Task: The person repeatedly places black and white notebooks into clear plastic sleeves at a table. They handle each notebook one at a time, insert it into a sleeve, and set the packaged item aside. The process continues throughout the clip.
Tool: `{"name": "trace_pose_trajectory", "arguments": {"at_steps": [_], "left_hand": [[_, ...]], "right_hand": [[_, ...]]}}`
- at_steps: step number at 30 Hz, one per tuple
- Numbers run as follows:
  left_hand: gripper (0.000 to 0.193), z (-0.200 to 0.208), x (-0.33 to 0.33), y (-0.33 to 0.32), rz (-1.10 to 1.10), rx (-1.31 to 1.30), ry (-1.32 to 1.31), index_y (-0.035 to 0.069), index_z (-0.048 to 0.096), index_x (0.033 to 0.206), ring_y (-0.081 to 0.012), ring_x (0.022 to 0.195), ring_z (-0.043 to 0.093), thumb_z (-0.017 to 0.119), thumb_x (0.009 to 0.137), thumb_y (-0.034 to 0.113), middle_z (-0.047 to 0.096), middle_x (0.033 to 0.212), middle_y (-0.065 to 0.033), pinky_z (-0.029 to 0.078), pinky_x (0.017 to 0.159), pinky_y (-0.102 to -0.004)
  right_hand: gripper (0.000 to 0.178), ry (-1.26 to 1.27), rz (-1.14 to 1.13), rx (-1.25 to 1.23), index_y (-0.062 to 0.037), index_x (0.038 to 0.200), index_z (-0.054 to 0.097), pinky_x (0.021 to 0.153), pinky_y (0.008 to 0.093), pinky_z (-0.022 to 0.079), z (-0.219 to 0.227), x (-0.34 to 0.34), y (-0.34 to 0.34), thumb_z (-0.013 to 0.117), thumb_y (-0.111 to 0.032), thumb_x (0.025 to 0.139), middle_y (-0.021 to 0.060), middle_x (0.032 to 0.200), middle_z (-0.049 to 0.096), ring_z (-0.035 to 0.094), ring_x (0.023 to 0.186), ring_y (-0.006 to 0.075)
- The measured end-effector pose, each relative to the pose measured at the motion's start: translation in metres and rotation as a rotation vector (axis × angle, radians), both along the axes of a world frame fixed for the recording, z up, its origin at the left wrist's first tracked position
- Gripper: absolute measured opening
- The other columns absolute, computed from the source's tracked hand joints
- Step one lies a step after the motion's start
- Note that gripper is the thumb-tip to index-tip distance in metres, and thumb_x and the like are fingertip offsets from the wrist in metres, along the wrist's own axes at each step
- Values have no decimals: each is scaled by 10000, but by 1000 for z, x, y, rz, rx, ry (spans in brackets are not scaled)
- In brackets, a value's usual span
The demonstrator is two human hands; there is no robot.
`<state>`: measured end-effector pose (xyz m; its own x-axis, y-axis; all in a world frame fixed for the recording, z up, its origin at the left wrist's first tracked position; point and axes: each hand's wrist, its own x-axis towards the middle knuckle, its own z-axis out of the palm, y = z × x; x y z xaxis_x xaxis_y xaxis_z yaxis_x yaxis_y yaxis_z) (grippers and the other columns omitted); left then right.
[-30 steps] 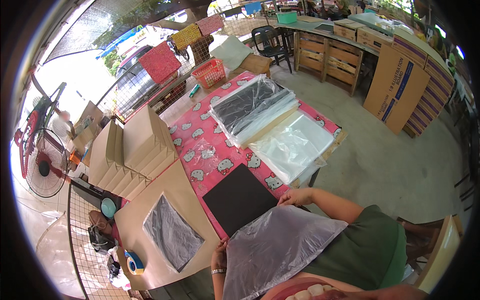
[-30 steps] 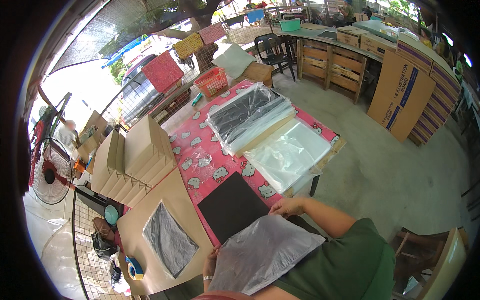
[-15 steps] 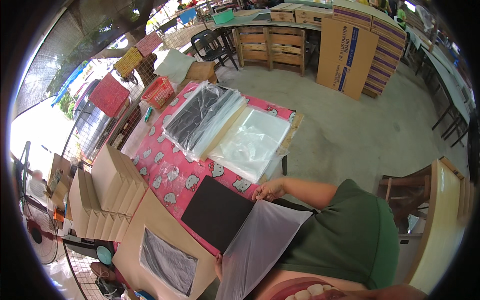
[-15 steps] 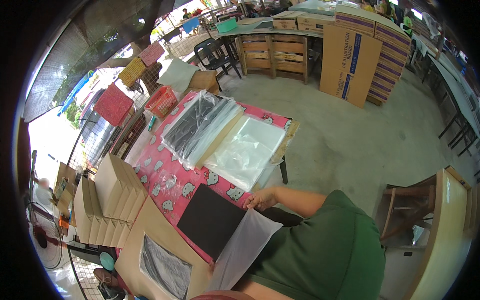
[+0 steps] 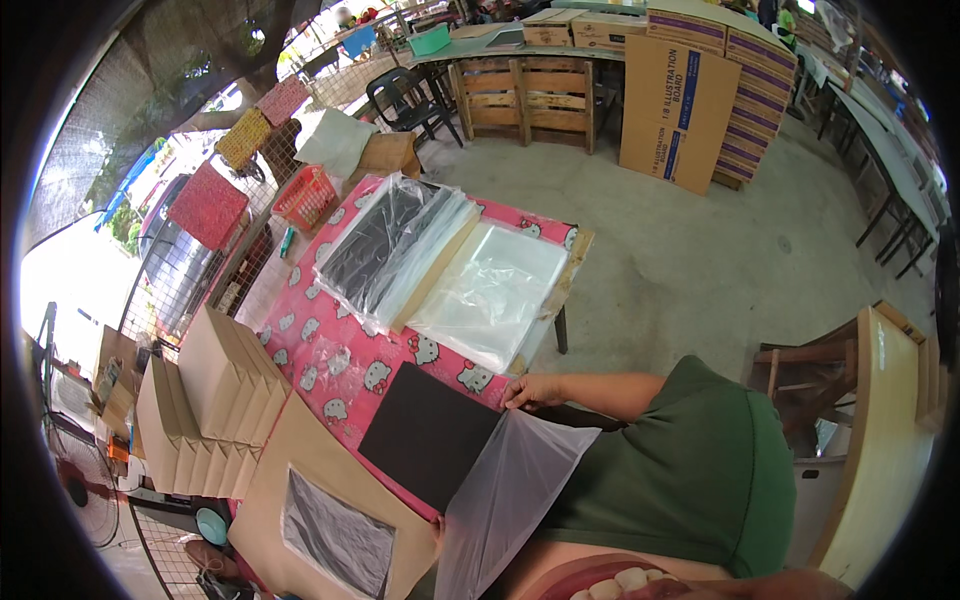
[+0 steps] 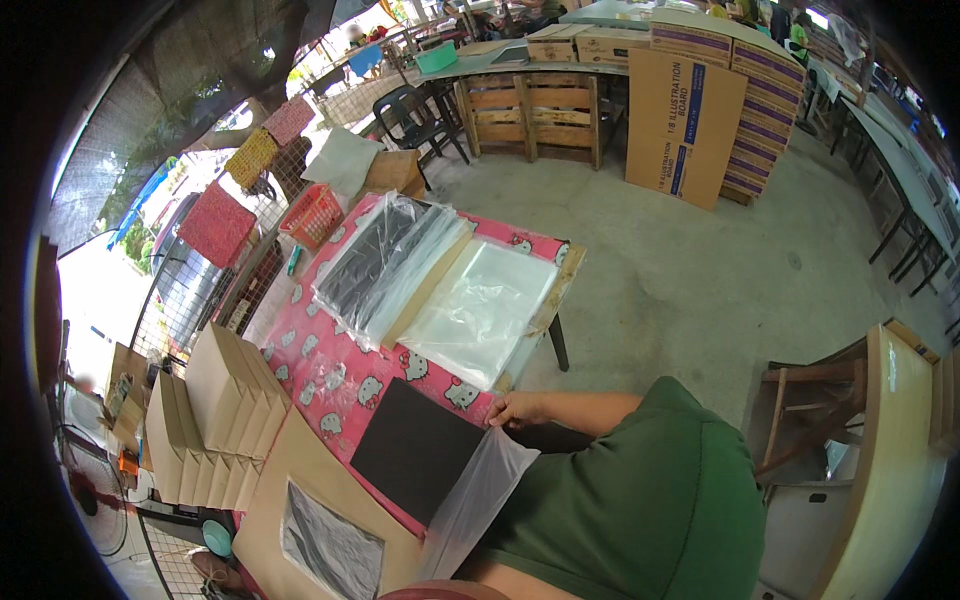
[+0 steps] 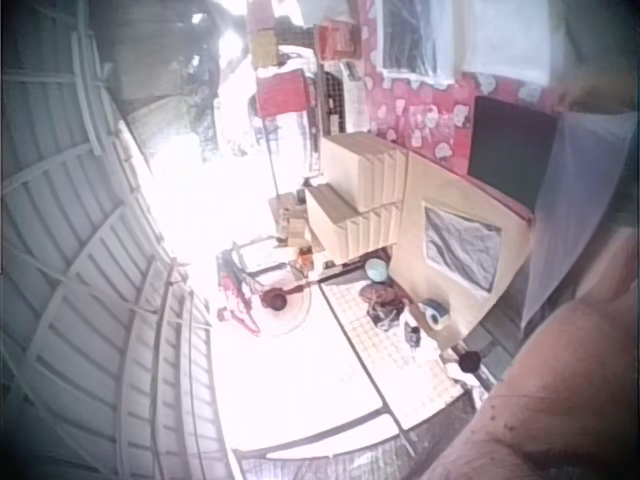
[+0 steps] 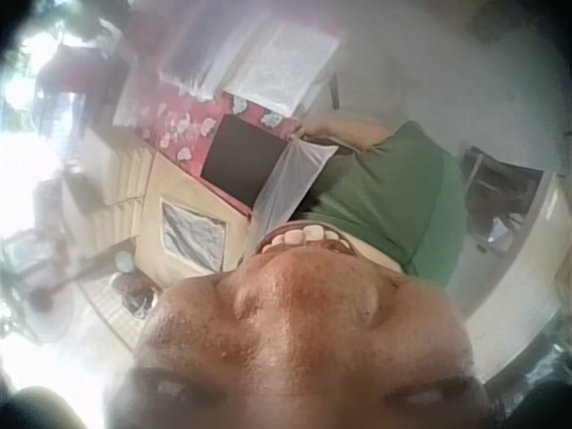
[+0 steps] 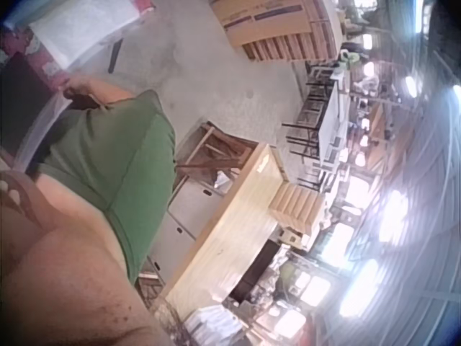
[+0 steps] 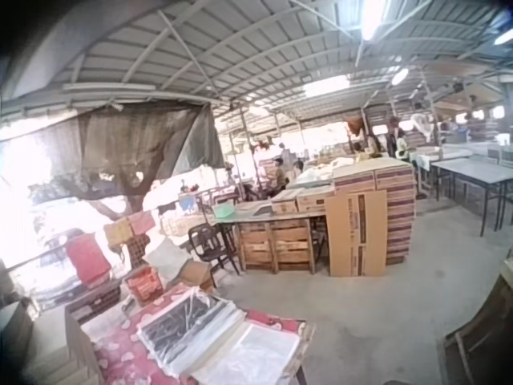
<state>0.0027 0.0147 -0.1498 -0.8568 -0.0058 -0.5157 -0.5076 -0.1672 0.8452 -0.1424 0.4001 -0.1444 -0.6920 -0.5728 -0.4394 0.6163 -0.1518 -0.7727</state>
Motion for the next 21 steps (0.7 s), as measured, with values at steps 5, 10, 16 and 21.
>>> {"name": "trace_pose_trajectory", "arguments": {"at_steps": [5,10,16,21], "left_hand": [[214,5,0,9,-16,-1,37,-13,580,1031,-186,889,578,527,893,142,633,964,-103,463,831,-330],[206,16,17,14,29,-12,118,-20,581,1018,-191,890,578,533,886,130,632,963,-109,461,833,-333],[198,73,58,12,193,-1,375,-29,582,1003,-196,892,577,540,877,116,631,961,-117,459,835,-336],[190,130,45,19,103,-57,592,-37,583,991,-201,893,576,546,869,105,630,959,-123,458,836,-340]], "right_hand": [[160,156,-79,70,-96,963,649,612,203,403,-10,8,-6,666,-162,819,-43,809,575,479,674,47],[299,539,-61,432,-74,1073,616,686,248,457,1,20,2,671,-170,795,7,933,606,549,765,90],[639,1511,-19,589,-103,1348,356,991,361,337,160,65,40,636,-184,779,149,1307,421,440,1176,297],[587,1545,14,230,-88,1334,370,982,381,355,182,66,23,608,-221,813,142,1256,465,480,1136,271]]}}
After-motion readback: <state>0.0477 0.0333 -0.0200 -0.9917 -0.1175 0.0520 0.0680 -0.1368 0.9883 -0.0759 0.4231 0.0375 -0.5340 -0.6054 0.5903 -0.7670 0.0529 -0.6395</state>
